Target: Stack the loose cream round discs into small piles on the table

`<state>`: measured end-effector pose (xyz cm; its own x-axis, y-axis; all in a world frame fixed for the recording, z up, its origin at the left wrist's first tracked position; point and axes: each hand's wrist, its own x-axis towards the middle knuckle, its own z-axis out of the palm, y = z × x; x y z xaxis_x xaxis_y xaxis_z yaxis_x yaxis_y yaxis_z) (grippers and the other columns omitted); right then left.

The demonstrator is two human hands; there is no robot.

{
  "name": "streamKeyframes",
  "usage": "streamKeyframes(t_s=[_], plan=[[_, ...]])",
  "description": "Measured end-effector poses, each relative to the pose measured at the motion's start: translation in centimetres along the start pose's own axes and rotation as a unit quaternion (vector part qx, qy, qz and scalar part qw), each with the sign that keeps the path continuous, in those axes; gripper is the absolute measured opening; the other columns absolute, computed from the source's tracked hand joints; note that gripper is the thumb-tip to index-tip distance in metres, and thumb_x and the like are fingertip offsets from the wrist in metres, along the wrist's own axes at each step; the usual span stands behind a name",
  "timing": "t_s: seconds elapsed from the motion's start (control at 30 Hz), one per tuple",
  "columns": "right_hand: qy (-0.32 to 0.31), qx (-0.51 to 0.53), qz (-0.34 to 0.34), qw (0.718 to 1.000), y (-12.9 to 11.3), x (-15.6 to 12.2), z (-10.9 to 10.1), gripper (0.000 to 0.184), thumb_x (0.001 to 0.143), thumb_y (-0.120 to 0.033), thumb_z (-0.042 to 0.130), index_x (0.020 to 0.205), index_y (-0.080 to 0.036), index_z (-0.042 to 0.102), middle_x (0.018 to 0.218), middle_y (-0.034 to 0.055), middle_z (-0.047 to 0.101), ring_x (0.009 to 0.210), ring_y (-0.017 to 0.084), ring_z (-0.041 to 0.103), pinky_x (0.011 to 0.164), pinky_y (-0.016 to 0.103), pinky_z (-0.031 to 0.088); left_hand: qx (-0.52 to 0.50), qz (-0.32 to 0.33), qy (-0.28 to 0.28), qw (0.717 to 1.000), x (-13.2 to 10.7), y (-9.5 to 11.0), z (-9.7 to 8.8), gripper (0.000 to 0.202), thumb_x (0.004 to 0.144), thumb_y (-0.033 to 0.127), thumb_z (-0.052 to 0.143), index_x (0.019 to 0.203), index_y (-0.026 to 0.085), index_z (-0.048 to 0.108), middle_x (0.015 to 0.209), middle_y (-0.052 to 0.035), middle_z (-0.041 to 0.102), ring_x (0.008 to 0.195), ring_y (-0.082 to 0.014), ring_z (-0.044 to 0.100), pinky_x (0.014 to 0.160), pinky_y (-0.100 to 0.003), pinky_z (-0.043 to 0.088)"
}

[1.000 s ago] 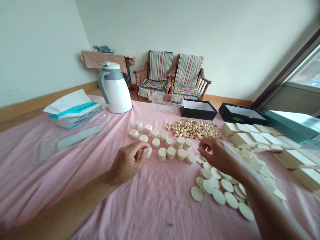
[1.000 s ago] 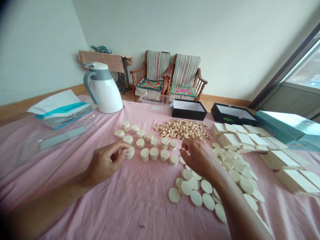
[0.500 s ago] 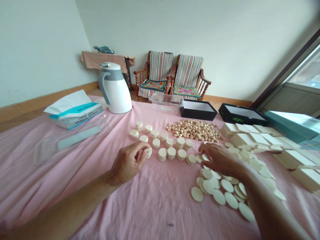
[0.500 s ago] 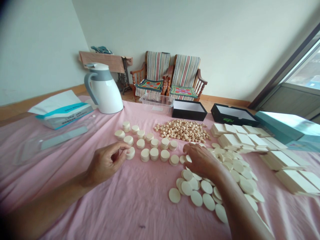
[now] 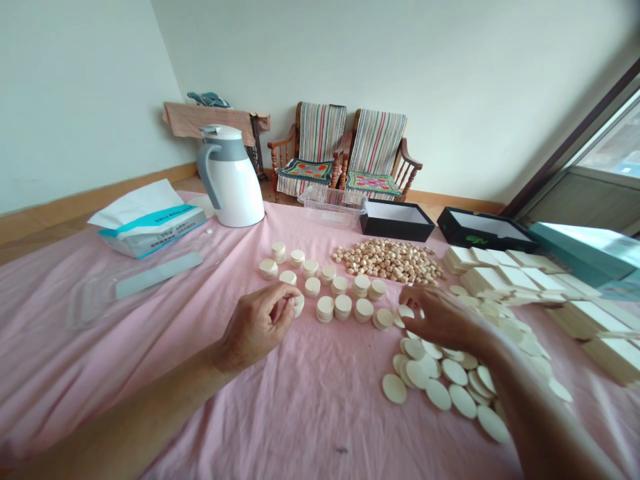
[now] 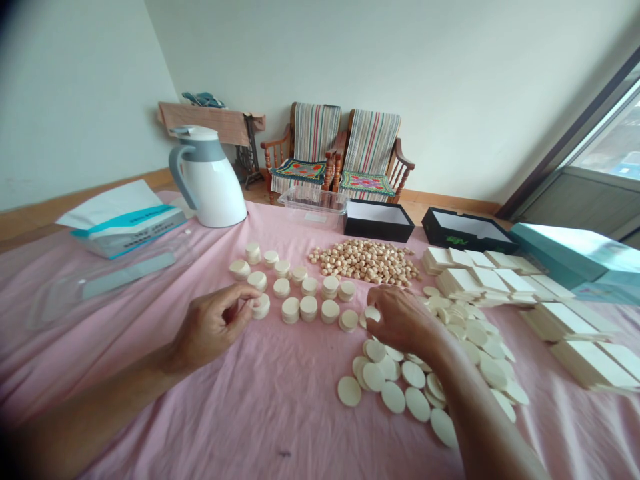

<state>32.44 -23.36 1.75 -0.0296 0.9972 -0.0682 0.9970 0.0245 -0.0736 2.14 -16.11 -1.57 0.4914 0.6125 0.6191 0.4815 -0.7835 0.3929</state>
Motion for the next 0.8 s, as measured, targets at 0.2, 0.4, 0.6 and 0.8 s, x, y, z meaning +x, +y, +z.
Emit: streamKeyframes(t_s=[0.2,0.4,0.6,0.8], plan=[[0.004,-0.057,-0.022,0.998,-0.2,0.1,1.6,0.017,0.078,-0.033,0.053,0.079,-0.018,0.060,0.079,0.0070,0.062,0.072,0.019,0.055,0.062,0.028,0.031,0.002,0.001,0.001,1.000,-0.1,0.0,0.0,0.012,0.084,0.013,0.049,0.088,0.017,0.059,0.063,0.0052,0.058,0.047,-0.0054,0.044,0.052,-0.017,0.036],[0.039,-0.004,-0.007,0.999,0.6,0.7,1.8,0.007,0.074,-0.023,0.052,0.078,-0.019,0.057,0.076,0.0045,0.061,0.070,0.017,0.054,0.061,0.027,0.032,0.000,-0.003,0.005,1.000,-0.1,0.0,0.0,0.012,0.084,0.014,0.048,0.088,0.017,0.060,0.062,0.0049,0.058,0.047,-0.0058,0.046,0.051,-0.017,0.036],[0.132,0.068,0.026,0.988,1.0,2.0,2.2,0.016,0.074,-0.019,0.051,0.090,-0.018,0.054,0.090,0.0071,0.062,0.079,0.018,0.056,0.068,0.026,0.038,-0.009,-0.001,-0.004,1.000,-0.2,-0.2,0.2,0.013,0.084,0.013,0.048,0.089,0.017,0.060,0.065,0.0044,0.059,0.048,-0.0058,0.047,0.052,-0.017,0.037],[0.118,0.089,0.007,0.989,1.3,2.8,3.8,0.021,0.075,-0.020,0.052,0.096,-0.017,0.055,0.091,0.0079,0.063,0.082,0.018,0.057,0.071,0.027,0.040,-0.003,0.005,-0.002,1.000,-0.1,-0.2,0.1,0.012,0.085,0.014,0.049,0.089,0.016,0.060,0.064,0.0047,0.058,0.047,-0.0057,0.045,0.051,-0.017,0.036]])
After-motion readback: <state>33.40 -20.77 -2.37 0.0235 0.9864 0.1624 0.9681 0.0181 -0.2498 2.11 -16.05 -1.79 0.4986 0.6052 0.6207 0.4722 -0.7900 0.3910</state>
